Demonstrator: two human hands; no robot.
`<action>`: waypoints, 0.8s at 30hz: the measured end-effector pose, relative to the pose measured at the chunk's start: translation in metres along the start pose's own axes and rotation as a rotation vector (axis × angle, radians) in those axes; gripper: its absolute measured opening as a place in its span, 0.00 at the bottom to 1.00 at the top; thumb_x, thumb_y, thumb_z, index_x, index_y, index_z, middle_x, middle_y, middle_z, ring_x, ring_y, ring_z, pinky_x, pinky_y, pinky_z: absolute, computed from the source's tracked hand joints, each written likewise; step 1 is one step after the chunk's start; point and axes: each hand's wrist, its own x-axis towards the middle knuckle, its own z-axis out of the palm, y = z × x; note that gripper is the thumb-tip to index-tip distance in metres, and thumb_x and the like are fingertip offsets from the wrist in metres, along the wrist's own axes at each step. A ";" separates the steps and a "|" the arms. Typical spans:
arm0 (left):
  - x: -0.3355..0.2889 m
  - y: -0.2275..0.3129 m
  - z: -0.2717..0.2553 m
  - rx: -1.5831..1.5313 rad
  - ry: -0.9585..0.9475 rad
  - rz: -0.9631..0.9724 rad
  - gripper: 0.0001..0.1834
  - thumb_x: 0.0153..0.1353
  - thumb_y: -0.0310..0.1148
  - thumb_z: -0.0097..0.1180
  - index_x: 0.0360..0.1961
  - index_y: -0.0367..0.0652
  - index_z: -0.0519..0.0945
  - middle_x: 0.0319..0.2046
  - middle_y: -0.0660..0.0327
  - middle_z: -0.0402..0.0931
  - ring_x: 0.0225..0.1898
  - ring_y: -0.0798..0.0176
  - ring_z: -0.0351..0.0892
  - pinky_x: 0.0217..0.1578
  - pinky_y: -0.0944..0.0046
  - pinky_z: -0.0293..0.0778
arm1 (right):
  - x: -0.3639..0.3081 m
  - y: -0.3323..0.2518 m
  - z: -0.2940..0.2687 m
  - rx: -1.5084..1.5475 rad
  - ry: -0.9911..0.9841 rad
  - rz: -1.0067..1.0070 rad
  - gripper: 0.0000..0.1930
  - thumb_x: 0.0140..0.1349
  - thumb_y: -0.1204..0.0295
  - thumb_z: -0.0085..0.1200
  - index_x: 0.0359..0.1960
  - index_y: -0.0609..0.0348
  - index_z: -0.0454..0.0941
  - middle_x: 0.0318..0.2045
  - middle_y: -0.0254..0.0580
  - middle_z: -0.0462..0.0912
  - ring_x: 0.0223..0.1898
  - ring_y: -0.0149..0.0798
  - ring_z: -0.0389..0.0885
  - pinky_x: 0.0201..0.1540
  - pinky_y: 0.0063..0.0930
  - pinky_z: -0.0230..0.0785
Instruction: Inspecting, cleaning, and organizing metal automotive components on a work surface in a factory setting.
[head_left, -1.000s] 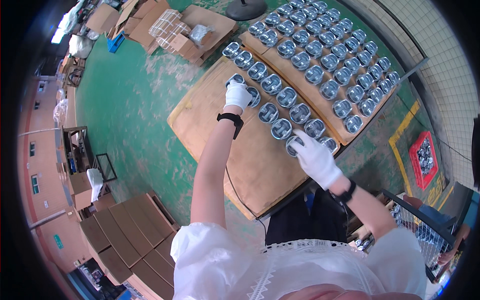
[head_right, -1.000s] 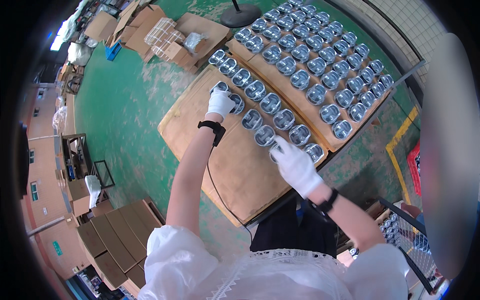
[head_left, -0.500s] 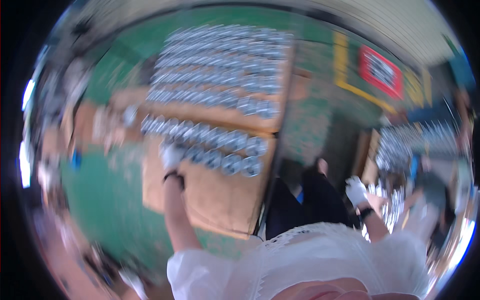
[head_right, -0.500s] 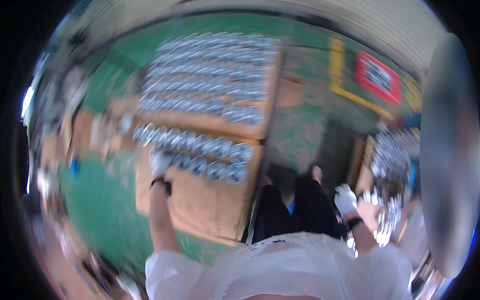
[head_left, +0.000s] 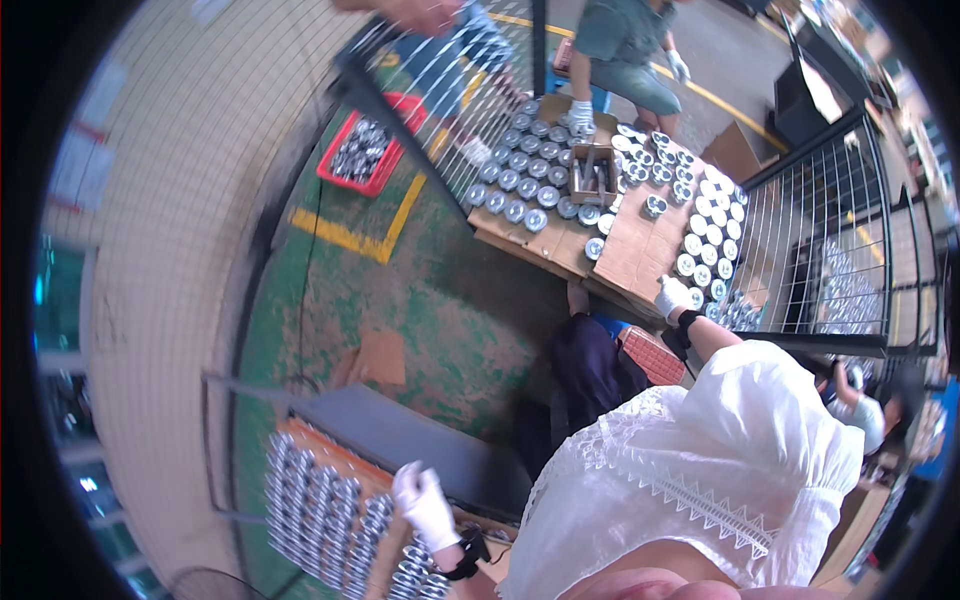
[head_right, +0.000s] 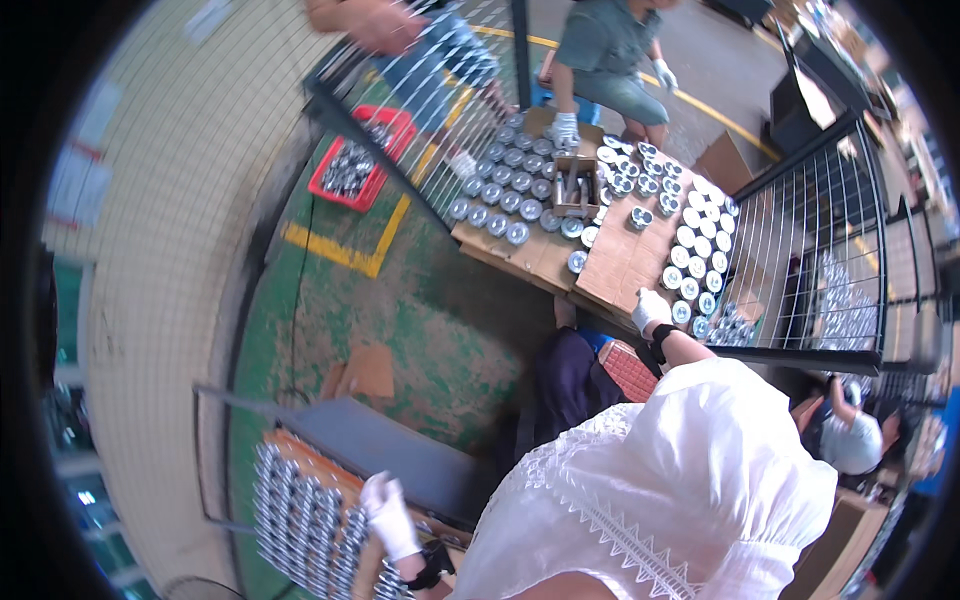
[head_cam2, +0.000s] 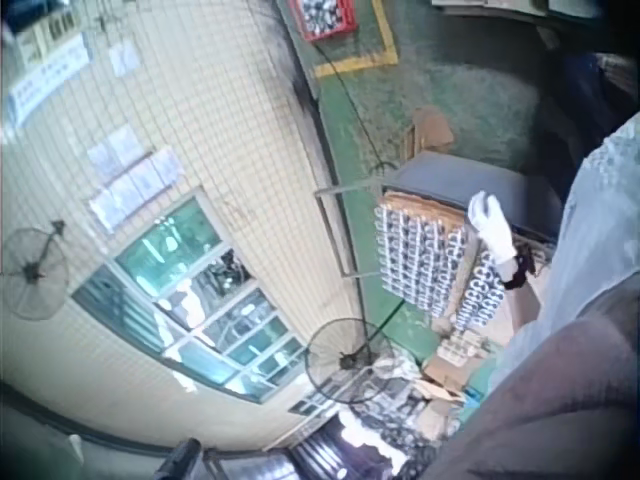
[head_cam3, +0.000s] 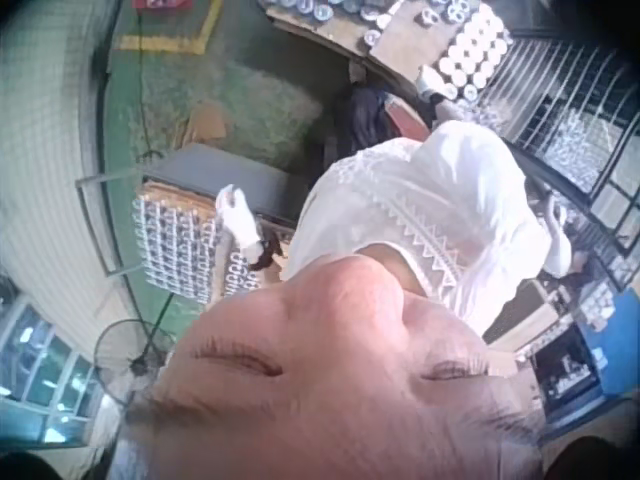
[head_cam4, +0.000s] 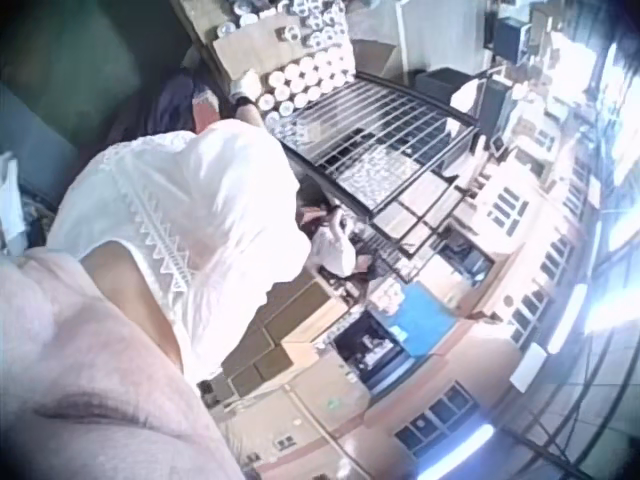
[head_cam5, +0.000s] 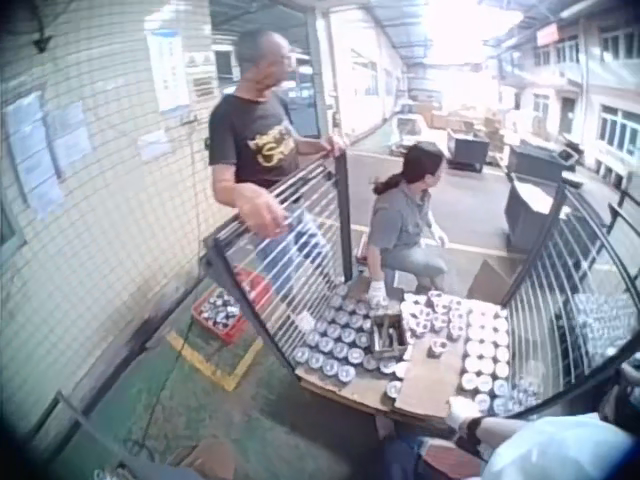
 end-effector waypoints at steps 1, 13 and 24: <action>0.027 0.049 0.033 -0.101 -0.117 -0.029 0.12 0.62 0.26 0.62 0.47 0.39 0.83 0.53 0.53 0.77 0.55 0.51 0.77 0.61 0.54 0.72 | 0.024 0.013 0.004 0.032 0.002 0.070 0.18 0.63 0.73 0.49 0.55 0.58 0.77 0.47 0.59 0.85 0.50 0.55 0.85 0.52 0.45 0.78; 0.203 0.372 0.348 0.266 -0.952 0.598 0.15 0.62 0.31 0.62 0.50 0.43 0.81 0.59 0.47 0.74 0.54 0.40 0.81 0.53 0.47 0.80 | 0.324 0.114 0.020 0.066 0.136 0.074 0.16 0.66 0.75 0.50 0.55 0.54 0.75 0.50 0.49 0.79 0.48 0.53 0.83 0.50 0.46 0.78; 0.246 0.487 0.726 0.250 -0.814 1.264 0.15 0.57 0.26 0.55 0.46 0.36 0.79 0.56 0.42 0.71 0.61 0.36 0.68 0.61 0.39 0.67 | 0.385 0.125 0.077 0.140 -0.160 0.035 0.09 0.64 0.74 0.54 0.45 0.53 0.80 0.45 0.52 0.82 0.48 0.54 0.85 0.50 0.46 0.79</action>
